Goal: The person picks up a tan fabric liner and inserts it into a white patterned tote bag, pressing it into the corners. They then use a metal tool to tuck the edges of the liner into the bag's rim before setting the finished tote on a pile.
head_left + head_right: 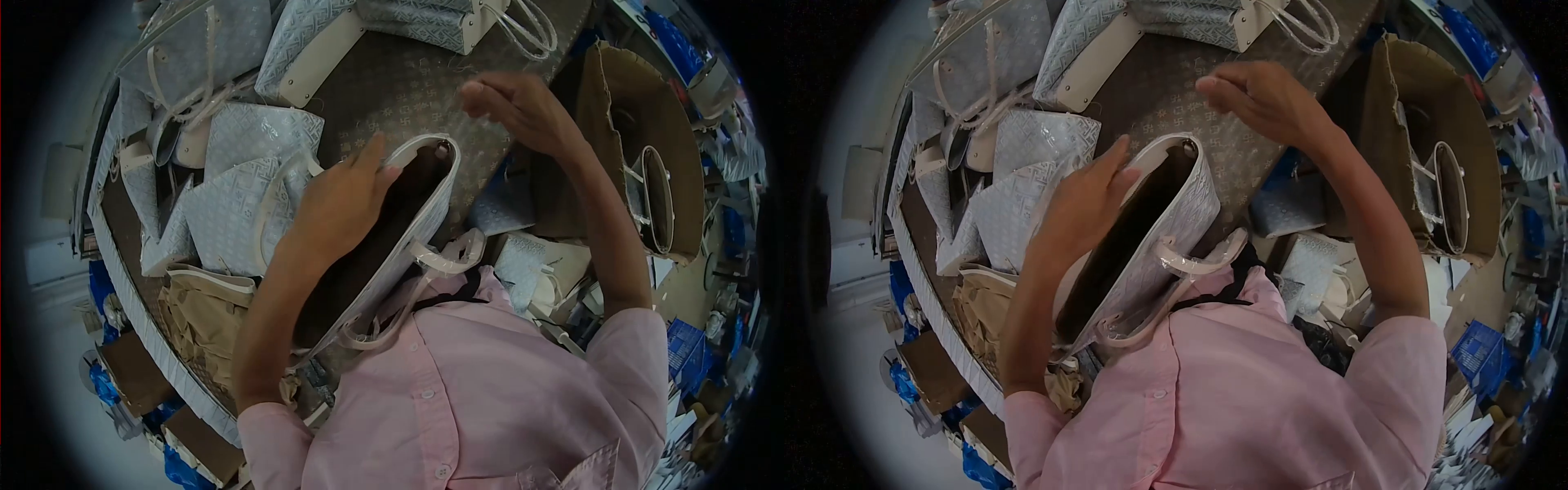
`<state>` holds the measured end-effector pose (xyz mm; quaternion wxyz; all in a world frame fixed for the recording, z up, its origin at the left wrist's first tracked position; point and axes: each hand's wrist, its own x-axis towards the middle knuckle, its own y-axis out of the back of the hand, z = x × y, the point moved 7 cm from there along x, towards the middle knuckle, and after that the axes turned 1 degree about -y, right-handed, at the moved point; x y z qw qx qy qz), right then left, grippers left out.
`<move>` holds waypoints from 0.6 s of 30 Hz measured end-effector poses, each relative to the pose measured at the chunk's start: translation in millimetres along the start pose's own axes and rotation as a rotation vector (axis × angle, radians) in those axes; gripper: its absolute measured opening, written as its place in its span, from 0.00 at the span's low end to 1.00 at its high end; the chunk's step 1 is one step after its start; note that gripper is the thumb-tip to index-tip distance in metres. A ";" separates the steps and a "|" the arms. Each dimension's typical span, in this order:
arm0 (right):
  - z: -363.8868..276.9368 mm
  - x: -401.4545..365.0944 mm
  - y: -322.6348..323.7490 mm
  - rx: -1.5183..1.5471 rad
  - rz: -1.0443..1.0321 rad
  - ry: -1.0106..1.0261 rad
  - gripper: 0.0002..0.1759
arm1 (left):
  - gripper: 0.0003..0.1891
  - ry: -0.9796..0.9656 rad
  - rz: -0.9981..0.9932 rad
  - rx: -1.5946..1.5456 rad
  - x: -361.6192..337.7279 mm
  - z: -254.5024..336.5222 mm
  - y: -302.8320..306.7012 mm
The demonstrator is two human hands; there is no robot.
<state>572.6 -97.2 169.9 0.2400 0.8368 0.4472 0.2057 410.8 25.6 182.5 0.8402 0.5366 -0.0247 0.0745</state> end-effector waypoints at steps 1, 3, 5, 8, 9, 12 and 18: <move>4.3 -5.9 -8.2 -0.057 -0.085 -0.064 0.22 | 0.18 0.008 0.008 -0.029 -13.9 -3.7 16.6; -3.6 -18.2 -22.4 -0.048 -0.124 -0.130 0.22 | 0.20 0.046 0.130 0.066 -51.6 -13.4 58.0; -8.8 -22.2 -35.3 -0.133 -0.144 -0.173 0.23 | 0.20 0.318 0.262 0.027 -111.2 -35.8 86.6; -23.4 -8.3 -49.7 -0.203 -0.167 -0.195 0.22 | 0.23 0.952 0.424 -0.162 -238.9 -74.0 102.8; -14.6 -4.6 -56.1 -0.273 -0.206 -0.114 0.19 | 0.24 1.183 0.402 -0.260 -273.8 -78.0 89.4; -12.0 11.3 -65.6 -0.507 -0.289 -0.007 0.14 | 0.26 1.339 0.313 -0.532 -316.4 -55.7 32.4; -11.8 34.6 -75.5 -0.505 -0.571 -0.349 0.16 | 0.23 1.230 0.463 -0.575 -301.5 -42.8 9.7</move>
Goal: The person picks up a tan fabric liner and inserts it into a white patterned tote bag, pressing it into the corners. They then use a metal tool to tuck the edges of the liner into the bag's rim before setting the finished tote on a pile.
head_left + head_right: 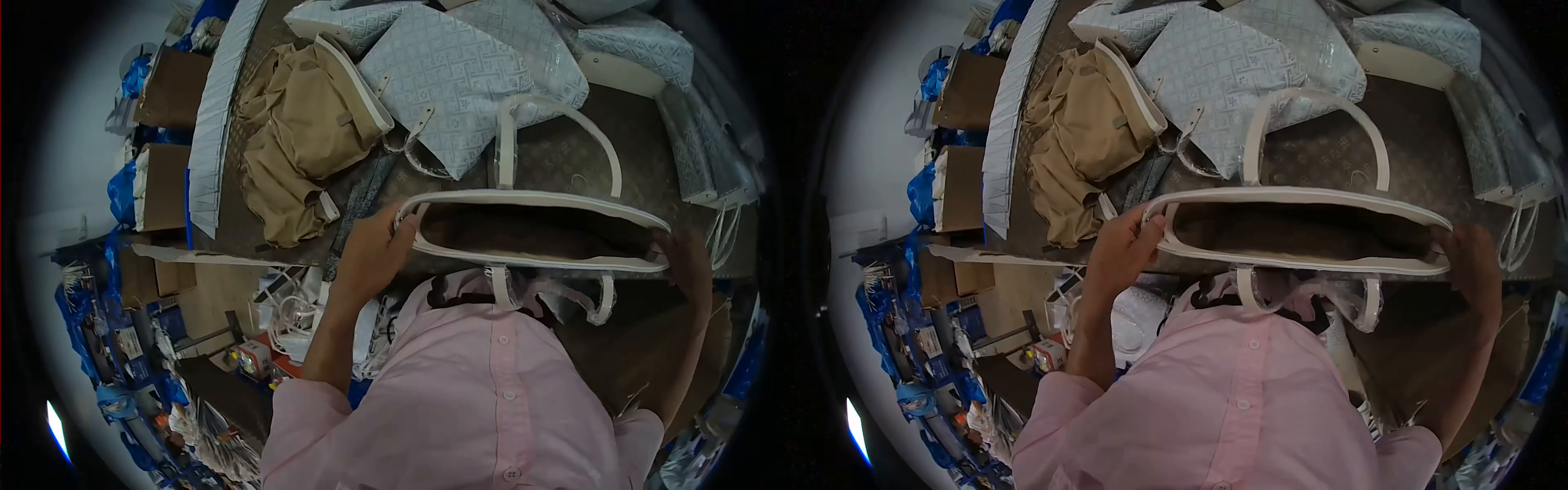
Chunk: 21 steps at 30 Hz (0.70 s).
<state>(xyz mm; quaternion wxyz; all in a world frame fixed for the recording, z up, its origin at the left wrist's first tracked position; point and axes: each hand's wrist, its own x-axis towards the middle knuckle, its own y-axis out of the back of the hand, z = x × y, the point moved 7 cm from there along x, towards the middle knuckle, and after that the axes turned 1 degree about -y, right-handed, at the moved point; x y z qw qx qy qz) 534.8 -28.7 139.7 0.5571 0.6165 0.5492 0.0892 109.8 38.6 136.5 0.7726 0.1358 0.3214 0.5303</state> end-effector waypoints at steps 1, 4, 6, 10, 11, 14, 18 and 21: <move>-1.0 3.8 4.0 -0.014 0.009 0.011 0.16 | 0.21 -0.037 -0.053 0.061 1.2 -2.6 0.0; 4.5 10.1 -2.9 0.142 -0.085 0.069 0.17 | 0.19 -0.171 -0.110 0.171 -8.7 4.2 4.7; 6.0 11.2 -3.5 0.152 -0.134 0.076 0.16 | 0.19 -0.231 -0.130 0.249 -1.7 -0.5 7.0; -19.5 -8.5 8.9 -0.056 0.016 0.294 0.14 | 0.16 -0.374 -0.126 0.458 20.1 24.6 11.0; -17.0 -6.3 1.2 -0.056 -0.046 0.249 0.15 | 0.15 -0.420 -0.169 0.507 28.1 22.8 6.6; -9.1 -14.8 -5.0 0.140 -0.157 0.076 0.15 | 0.15 -0.200 -0.439 0.404 53.0 9.0 -0.9; 4.1 -16.1 -14.8 0.318 -0.066 0.129 0.16 | 0.18 0.047 -0.705 0.416 63.7 -28.2 -12.6; 2.9 -54.4 25.4 0.382 0.095 0.163 0.15 | 0.18 0.010 -0.724 0.305 87.4 -3.7 -9.3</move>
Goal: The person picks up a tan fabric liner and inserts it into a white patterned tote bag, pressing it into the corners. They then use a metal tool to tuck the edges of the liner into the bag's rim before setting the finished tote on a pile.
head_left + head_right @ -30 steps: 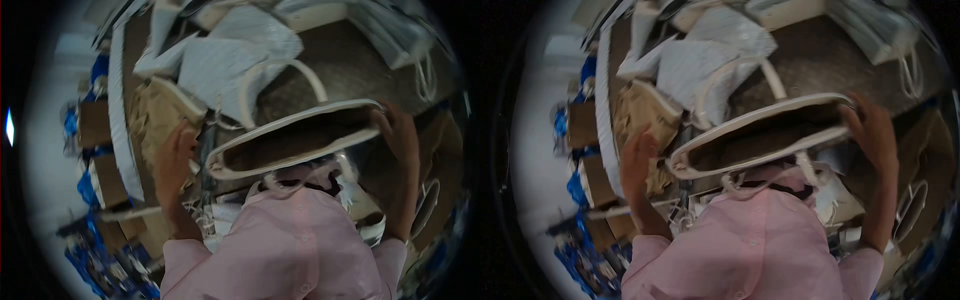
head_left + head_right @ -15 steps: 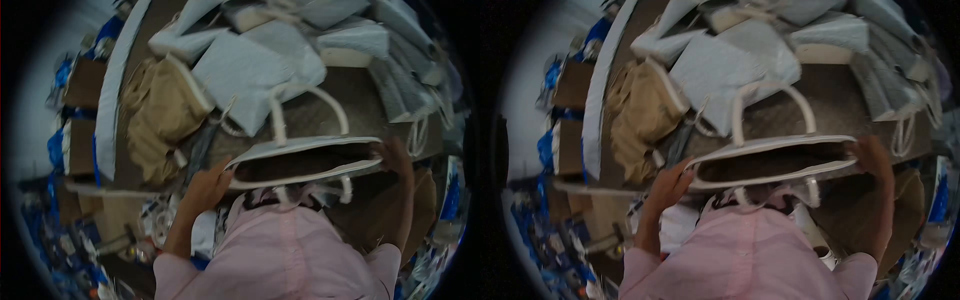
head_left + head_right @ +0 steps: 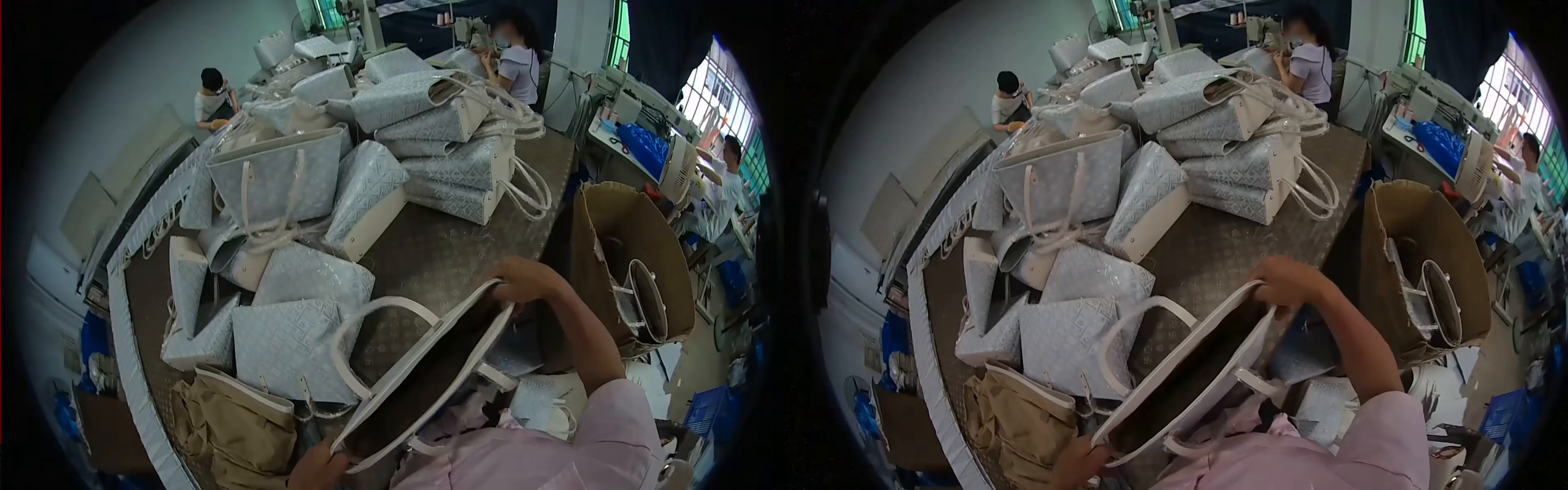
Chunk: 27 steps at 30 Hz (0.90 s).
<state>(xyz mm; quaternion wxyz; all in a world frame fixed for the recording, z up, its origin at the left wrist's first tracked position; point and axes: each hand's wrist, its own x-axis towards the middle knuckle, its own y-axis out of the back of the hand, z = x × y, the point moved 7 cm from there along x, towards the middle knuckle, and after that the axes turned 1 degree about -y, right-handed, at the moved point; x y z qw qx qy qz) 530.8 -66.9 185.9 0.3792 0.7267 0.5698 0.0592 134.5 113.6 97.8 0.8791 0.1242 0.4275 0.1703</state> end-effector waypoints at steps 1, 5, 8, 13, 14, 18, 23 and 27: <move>-6.3 -10.9 10.8 -0.004 0.022 0.007 0.15 | 0.19 -0.026 -0.015 -0.056 2.6 7.8 5.3; 34.0 -23.7 22.0 0.617 0.232 -0.108 0.22 | 0.23 -0.012 -0.075 -0.419 9.9 46.2 0.6; 77.2 -21.5 -11.1 0.219 0.399 -0.216 0.28 | 0.23 0.110 -0.073 -0.115 32.4 47.2 -35.1; 113.7 -43.4 -60.1 0.984 0.523 0.066 0.28 | 0.29 -0.334 0.275 -0.053 43.9 33.2 -34.9; 125.4 -38.5 -67.2 0.991 0.564 0.167 0.29 | 0.29 -0.336 0.269 -0.056 51.2 35.3 -33.7; 182.7 15.0 -131.0 1.016 0.528 -0.007 0.23 | 0.30 -0.329 0.412 -0.569 78.4 30.8 7.6; 181.9 50.5 -135.1 1.229 0.540 0.004 0.21 | 0.35 -0.827 0.674 -0.645 174.6 -18.8 -30.1; 182.3 58.3 -100.9 1.368 0.479 0.056 0.24 | 0.37 -0.897 0.229 -1.434 185.1 15.6 -57.5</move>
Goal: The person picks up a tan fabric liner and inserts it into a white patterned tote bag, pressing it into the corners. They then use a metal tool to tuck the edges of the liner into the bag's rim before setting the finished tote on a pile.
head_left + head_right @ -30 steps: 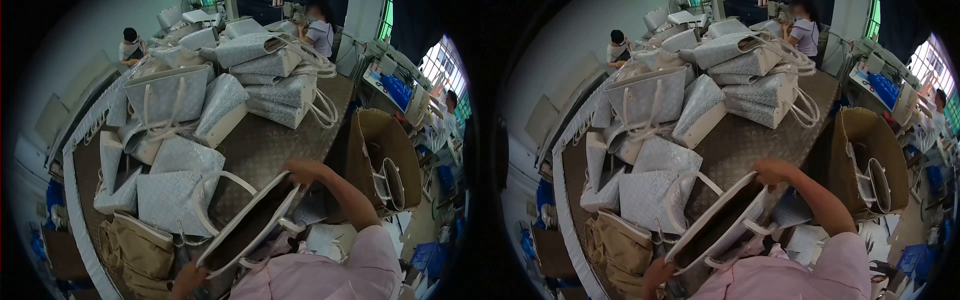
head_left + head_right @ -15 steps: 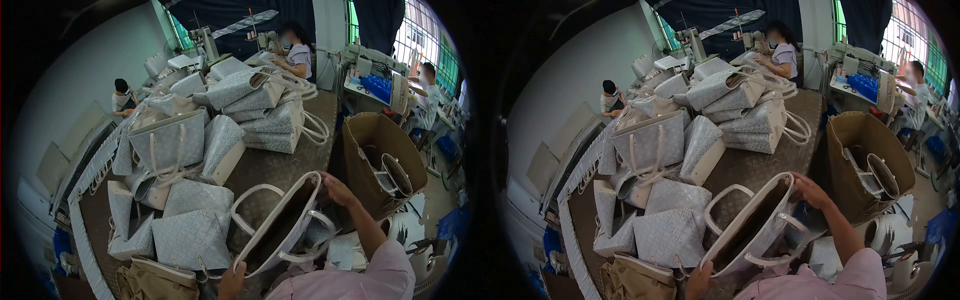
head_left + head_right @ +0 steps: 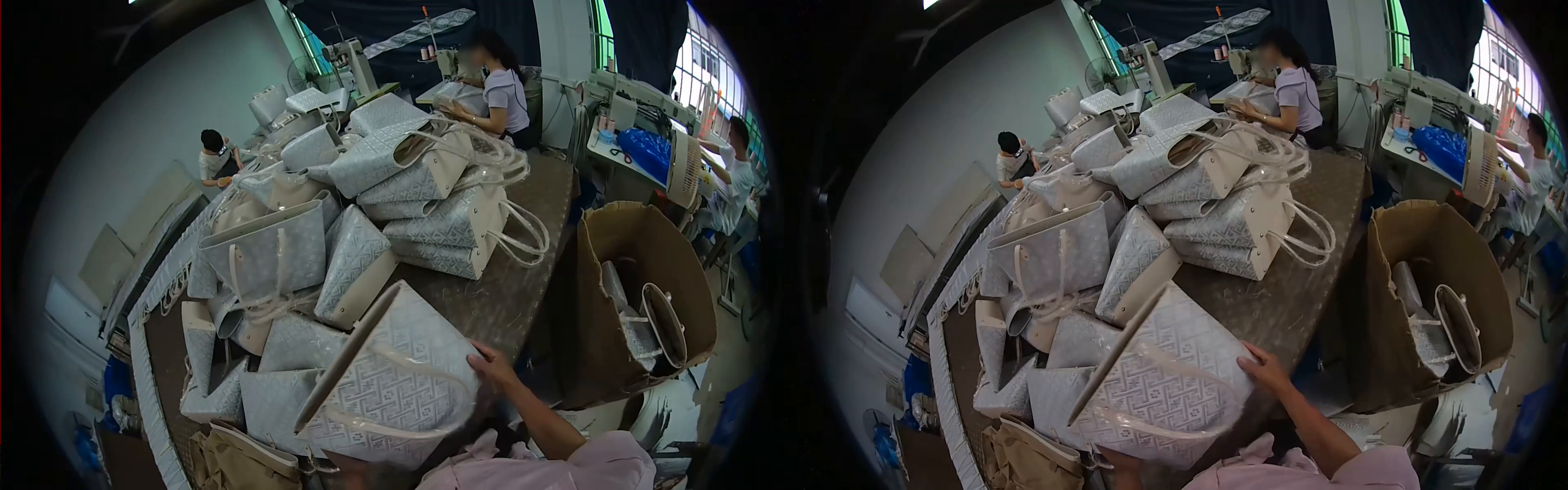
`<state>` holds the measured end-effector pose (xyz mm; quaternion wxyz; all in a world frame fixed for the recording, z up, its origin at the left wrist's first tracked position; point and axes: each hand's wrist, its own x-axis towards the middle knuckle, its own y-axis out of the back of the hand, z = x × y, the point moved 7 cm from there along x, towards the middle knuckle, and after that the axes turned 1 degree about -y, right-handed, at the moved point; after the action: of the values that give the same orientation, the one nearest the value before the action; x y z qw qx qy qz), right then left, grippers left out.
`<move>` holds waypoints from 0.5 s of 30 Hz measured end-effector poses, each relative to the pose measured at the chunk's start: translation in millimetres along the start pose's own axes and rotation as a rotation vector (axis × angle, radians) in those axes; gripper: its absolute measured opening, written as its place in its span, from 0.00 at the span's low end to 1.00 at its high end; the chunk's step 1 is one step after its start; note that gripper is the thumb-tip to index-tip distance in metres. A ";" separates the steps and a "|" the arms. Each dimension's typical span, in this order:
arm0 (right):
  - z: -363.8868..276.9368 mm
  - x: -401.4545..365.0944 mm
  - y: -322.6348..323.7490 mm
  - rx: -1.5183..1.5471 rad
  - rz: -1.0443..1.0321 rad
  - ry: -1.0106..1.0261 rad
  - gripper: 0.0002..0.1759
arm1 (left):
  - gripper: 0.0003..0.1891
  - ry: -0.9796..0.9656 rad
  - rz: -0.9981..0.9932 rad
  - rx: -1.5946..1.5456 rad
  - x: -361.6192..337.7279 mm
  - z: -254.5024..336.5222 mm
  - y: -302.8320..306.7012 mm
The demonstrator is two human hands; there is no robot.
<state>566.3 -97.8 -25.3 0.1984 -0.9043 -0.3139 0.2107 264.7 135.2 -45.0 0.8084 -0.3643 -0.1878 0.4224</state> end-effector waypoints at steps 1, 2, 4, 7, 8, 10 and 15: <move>-43.6 -5.5 -11.1 -0.182 -0.019 0.127 0.27 | 0.37 -0.023 -0.012 0.010 0.4 -5.2 -16.1; -86.6 -6.8 -24.9 -0.358 -0.037 0.261 0.31 | 0.37 -0.047 -0.031 0.022 7.1 -7.7 -35.4; -159.7 2.2 -50.1 -0.437 -0.113 0.499 0.36 | 0.38 -0.095 -0.077 0.047 40.8 -4.7 -93.4; -273.9 25.4 -104.7 -0.508 -0.182 1.016 0.37 | 0.38 -0.179 -0.168 0.101 124.9 33.2 -214.5; -319.0 32.7 -128.1 -0.494 -0.183 1.197 0.37 | 0.38 -0.215 -0.207 0.112 160.9 52.2 -266.0; -407.1 40.9 -172.0 -0.409 -0.174 1.416 0.35 | 0.39 -0.295 -0.288 0.133 207.5 95.4 -343.5; -548.1 75.0 -212.0 -0.177 -0.129 1.503 0.34 | 0.40 -0.456 -0.449 0.170 289.0 182.3 -496.8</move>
<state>794.3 -19.6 515.9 0.2976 -0.7968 -0.1623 -0.5002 590.1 262.9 446.3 0.8462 -0.1410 -0.4034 0.3184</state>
